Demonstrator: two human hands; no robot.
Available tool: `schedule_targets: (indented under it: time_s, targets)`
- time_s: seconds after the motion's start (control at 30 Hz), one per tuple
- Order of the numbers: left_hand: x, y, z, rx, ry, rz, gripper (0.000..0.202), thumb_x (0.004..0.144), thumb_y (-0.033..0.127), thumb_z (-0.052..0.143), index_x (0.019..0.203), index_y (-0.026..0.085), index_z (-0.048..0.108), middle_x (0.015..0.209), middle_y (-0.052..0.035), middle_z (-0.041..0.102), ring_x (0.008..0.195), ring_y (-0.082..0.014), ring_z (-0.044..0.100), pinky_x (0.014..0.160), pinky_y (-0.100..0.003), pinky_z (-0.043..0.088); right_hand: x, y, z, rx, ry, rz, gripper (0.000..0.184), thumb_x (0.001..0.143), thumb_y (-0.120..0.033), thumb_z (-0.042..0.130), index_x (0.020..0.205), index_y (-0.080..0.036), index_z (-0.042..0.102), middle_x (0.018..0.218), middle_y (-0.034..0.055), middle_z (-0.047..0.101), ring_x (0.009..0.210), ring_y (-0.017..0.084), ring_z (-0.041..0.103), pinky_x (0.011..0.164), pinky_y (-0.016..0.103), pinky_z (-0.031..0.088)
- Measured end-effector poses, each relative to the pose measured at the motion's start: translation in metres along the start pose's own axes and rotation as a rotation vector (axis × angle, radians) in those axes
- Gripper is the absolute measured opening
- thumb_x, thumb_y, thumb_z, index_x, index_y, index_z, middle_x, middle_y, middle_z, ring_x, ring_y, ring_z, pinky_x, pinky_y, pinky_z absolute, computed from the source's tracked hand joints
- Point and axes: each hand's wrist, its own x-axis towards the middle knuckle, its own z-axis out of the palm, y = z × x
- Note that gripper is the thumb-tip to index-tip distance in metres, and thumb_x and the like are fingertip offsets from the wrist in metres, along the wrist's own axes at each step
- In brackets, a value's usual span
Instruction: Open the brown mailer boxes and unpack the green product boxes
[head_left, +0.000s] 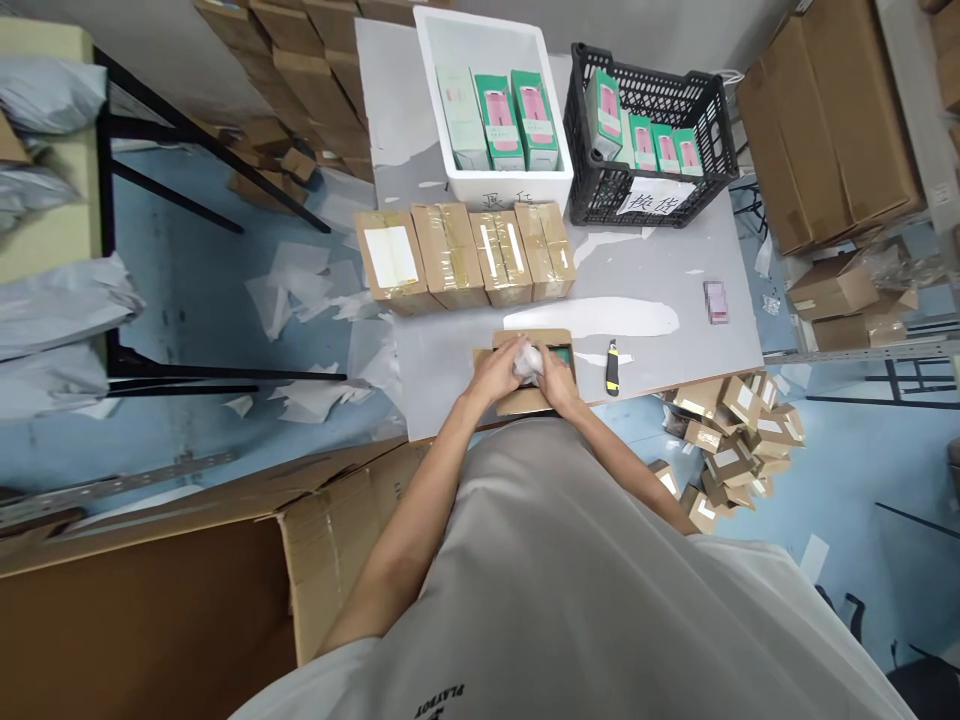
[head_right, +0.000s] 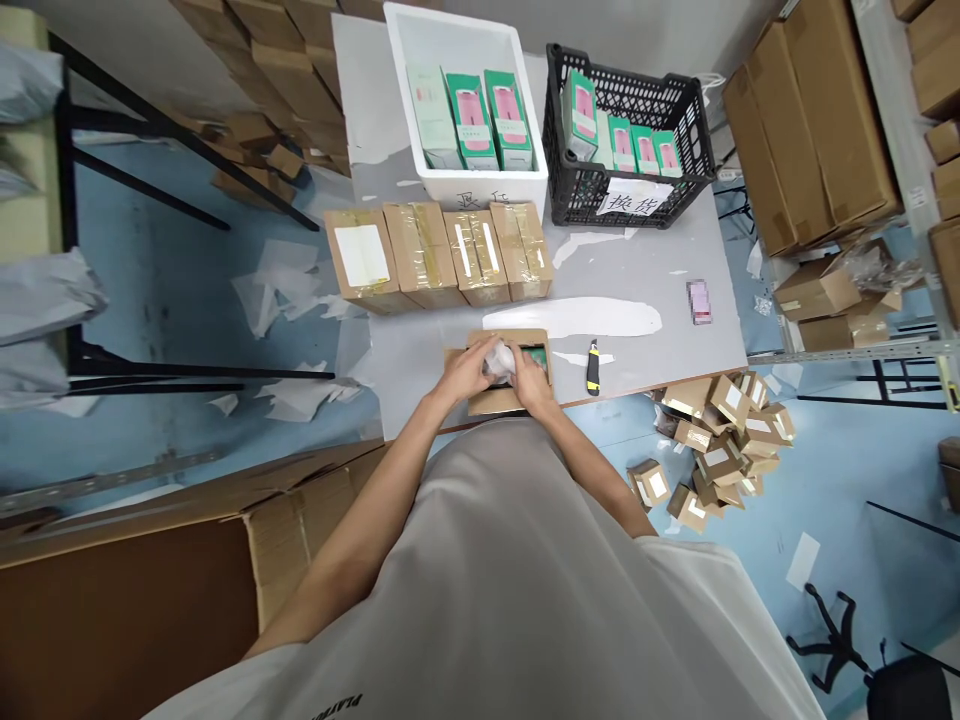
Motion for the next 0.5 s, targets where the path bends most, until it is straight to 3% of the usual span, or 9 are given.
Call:
schedule_targets:
  time_s: [0.1,0.17,0.27,0.4,0.5]
  targets:
    - [-0.010,0.014,-0.004,-0.101,0.103,0.027,0.072,0.096,0.020,0.072,0.167,0.020,0.071,0.174,-0.0163,0.069,0.158,-0.0356,0.070,0.135,-0.049,0.058,-0.014,0.012,-0.010,0.243,0.171,-0.025,0.080,0.097,-0.007,0.065,0.176,-0.015,0.057,0.173,0.0193,0.071,0.155,0.032,0.073,0.132,0.045,0.059]
    - [-0.014,0.029,-0.010,-0.157,0.144,0.052,0.052,0.098,0.026,0.073,0.149,0.022,0.082,0.158,-0.0142,0.078,0.143,-0.0339,0.079,0.126,-0.047,0.064,-0.019,0.016,-0.019,0.412,0.289,-0.012,0.070,0.095,-0.013,0.066,0.165,-0.015,0.065,0.165,0.0180,0.076,0.147,0.032,0.077,0.127,0.043,0.062]
    - [-0.008,0.059,-0.026,-0.229,0.196,0.135,0.036,0.101,0.028,0.074,0.134,0.024,0.087,0.138,-0.0103,0.086,0.127,-0.0309,0.082,0.116,-0.044,0.067,-0.020,0.015,-0.044,0.611,0.446,-0.033,0.058,0.092,-0.023,0.073,0.150,-0.017,0.073,0.152,0.0166,0.083,0.138,0.032,0.080,0.122,0.042,0.064]
    - [0.024,0.107,-0.046,-0.294,0.285,0.273,0.035,0.101,0.023,0.072,0.133,0.025,0.086,0.137,-0.0088,0.085,0.128,-0.0289,0.081,0.112,-0.042,0.067,-0.015,0.014,-0.093,0.665,0.623,-0.108,0.056,0.091,-0.031,0.080,0.146,-0.021,0.075,0.148,0.0145,0.082,0.148,0.034,0.073,0.127,0.046,0.061]
    - [0.063,0.142,-0.046,-0.314,0.319,0.320,0.037,0.101,0.015,0.068,0.134,0.024,0.083,0.144,-0.0104,0.083,0.135,-0.0298,0.078,0.111,-0.043,0.068,-0.007,0.021,-0.125,0.568,0.742,-0.115,0.055,0.099,-0.032,0.073,0.152,-0.022,0.074,0.153,0.0154,0.079,0.150,0.036,0.071,0.128,0.050,0.061]
